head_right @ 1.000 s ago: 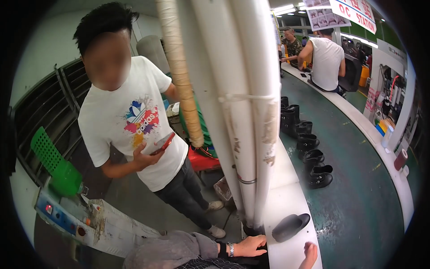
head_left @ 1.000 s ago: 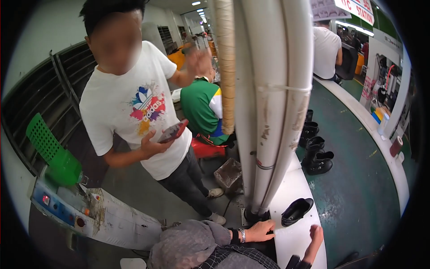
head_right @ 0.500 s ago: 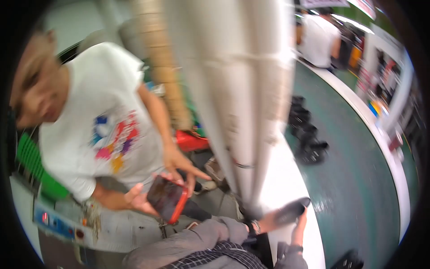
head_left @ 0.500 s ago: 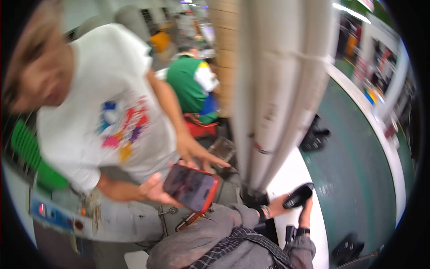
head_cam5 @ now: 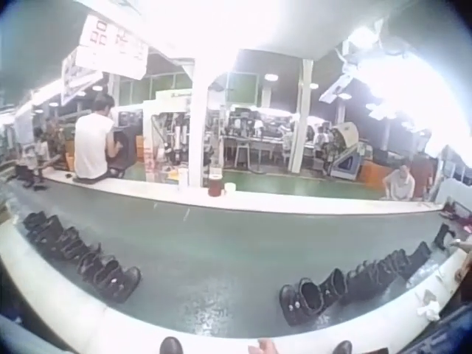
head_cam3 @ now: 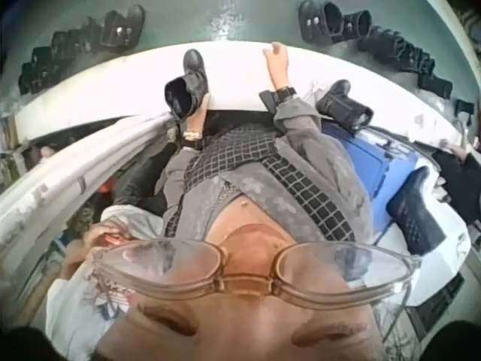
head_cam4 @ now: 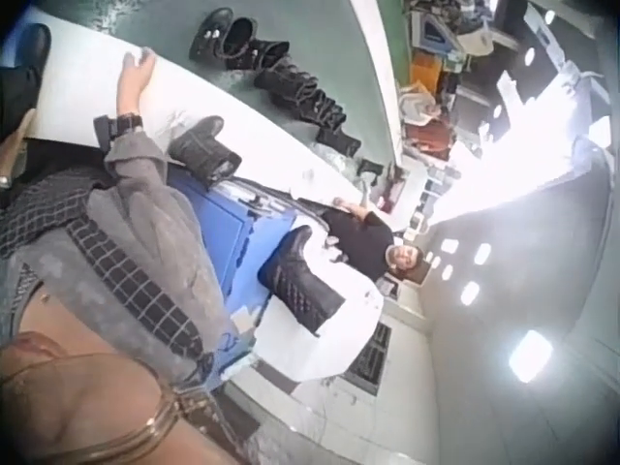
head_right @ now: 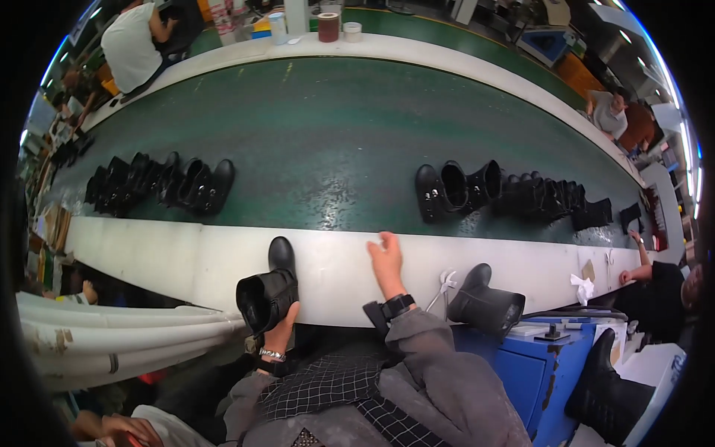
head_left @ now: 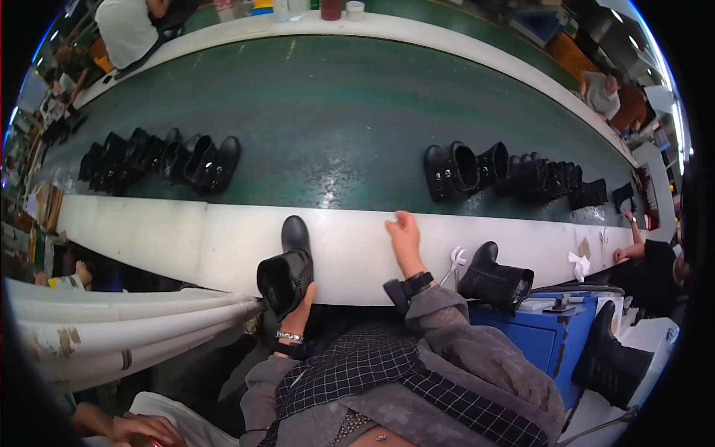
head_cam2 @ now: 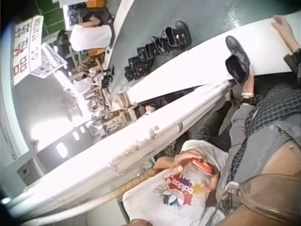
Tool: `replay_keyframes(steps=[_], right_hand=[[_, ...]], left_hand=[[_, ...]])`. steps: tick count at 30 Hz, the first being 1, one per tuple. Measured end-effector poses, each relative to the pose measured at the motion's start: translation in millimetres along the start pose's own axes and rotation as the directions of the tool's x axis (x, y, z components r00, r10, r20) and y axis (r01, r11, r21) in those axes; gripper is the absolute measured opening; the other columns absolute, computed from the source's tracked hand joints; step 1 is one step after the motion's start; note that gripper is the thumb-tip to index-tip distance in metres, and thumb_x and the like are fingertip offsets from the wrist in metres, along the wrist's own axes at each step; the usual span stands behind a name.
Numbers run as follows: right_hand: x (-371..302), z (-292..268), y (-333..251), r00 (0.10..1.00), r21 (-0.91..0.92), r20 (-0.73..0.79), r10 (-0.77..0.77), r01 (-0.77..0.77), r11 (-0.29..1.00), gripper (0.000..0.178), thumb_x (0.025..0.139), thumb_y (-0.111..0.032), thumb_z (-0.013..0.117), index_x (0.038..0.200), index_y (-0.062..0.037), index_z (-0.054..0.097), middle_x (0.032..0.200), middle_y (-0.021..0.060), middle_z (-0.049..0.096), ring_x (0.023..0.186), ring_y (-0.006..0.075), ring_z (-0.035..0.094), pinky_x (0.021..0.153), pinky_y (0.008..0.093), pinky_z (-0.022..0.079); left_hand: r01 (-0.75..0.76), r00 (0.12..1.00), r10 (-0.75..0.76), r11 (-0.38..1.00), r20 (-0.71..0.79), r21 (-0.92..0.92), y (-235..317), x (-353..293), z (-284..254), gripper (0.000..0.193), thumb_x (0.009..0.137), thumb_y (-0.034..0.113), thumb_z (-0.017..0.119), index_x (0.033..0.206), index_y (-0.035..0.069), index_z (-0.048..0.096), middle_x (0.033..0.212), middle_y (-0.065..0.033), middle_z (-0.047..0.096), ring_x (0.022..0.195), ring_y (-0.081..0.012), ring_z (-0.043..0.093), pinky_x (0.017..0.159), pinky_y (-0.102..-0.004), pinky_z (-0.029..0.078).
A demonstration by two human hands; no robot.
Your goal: Inspecting and quality checking finished black boots on a conveyor belt and at a specialized machine.
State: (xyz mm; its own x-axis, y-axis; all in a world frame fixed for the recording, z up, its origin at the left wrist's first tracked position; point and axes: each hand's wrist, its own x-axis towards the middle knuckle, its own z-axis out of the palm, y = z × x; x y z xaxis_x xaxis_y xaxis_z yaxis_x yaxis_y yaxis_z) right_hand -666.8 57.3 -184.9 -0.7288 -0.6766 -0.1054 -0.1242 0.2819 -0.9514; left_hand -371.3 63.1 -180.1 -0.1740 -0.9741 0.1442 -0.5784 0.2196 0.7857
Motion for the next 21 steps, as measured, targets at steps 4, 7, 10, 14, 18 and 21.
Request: replay_keyframes(steps=[4, 7, 10, 14, 18, 21], right_hand=[[78, -77, 48, 0.793, -0.121, -0.607, 0.042, -0.145, 0.982, 0.058, 0.069, -0.010, 0.074, 0.118, 0.0014, 0.046, 0.109, 0.0122, 0.056, 0.097, 0.0204, 0.055, 0.085, 0.0293, 0.044], [107, -92, 38, 0.841, 0.008, -0.538, -0.051, 0.066, 0.998, 0.063, 0.067, -0.010, 0.076, 0.121, 0.0010, 0.044, 0.111, 0.0111, 0.057, 0.098, 0.0203, 0.055, 0.086, 0.0293, 0.044], [130, -94, 31, 0.893, 0.186, -0.423, -0.153, 0.250, 0.950, 0.054, 0.068, -0.017, 0.081, 0.113, -0.0001, 0.057, 0.105, 0.0063, 0.063, 0.095, 0.0168, 0.058, 0.086, 0.0297, 0.044], [134, -95, 22, 0.877, -0.003, -0.467, -0.114, 0.127, 0.992, 0.036, 0.076, -0.027, 0.076, 0.094, 0.0026, 0.066, 0.092, 0.0104, 0.068, 0.086, 0.0202, 0.062, 0.080, 0.0326, 0.045], [108, -115, 15, 0.820, 0.291, -0.567, 0.082, 0.106, 0.951, 0.038, 0.080, -0.022, 0.071, 0.103, 0.0071, 0.062, 0.103, 0.0117, 0.065, 0.092, 0.0202, 0.061, 0.081, 0.0308, 0.046], [37, -108, -31, 0.806, 0.194, -0.586, -0.081, 0.237, 0.952, 0.037, 0.083, -0.022, 0.069, 0.102, 0.0083, 0.062, 0.102, 0.0143, 0.067, 0.092, 0.0187, 0.062, 0.081, 0.0315, 0.047]], left_hand=[[0.020, 1.000, -0.020, 0.999, 0.004, 0.044, -9, -6, 3, 0.064, 0.075, 0.037, 0.073, 0.124, 0.001, 0.052, 0.127, -0.0159, 0.053, 0.116, -0.0333, 0.049, 0.100, -0.0414, 0.037], [-0.044, 0.999, 0.041, 0.994, 0.035, 0.100, 3, -4, -4, 0.060, 0.074, 0.035, 0.074, 0.120, 0.001, 0.057, 0.122, -0.0150, 0.058, 0.112, -0.0317, 0.053, 0.097, -0.0406, 0.040], [0.175, 0.974, -0.161, 0.981, 0.157, -0.081, 36, 7, -14, 0.054, 0.076, 0.035, 0.074, 0.117, 0.002, 0.060, 0.122, -0.0122, 0.059, 0.114, -0.0264, 0.055, 0.097, -0.0378, 0.041], [0.213, 0.959, -0.199, 0.976, 0.204, -0.047, 20, 7, -8, 0.056, 0.079, 0.038, 0.071, 0.117, -0.002, 0.059, 0.123, -0.0138, 0.059, 0.113, -0.0257, 0.055, 0.097, -0.0353, 0.041], [0.460, 0.872, -0.416, 0.877, 0.258, -0.140, 8, 13, 6, 0.059, 0.081, 0.041, 0.067, 0.115, -0.006, 0.059, 0.124, -0.0146, 0.057, 0.113, -0.0243, 0.054, 0.097, -0.0323, 0.040], [0.435, 0.889, -0.377, 0.873, 0.259, -0.220, 40, 25, 8, 0.050, 0.082, 0.035, 0.068, 0.111, -0.006, 0.061, 0.121, -0.0137, 0.059, 0.110, -0.0222, 0.055, 0.096, -0.0313, 0.040]])
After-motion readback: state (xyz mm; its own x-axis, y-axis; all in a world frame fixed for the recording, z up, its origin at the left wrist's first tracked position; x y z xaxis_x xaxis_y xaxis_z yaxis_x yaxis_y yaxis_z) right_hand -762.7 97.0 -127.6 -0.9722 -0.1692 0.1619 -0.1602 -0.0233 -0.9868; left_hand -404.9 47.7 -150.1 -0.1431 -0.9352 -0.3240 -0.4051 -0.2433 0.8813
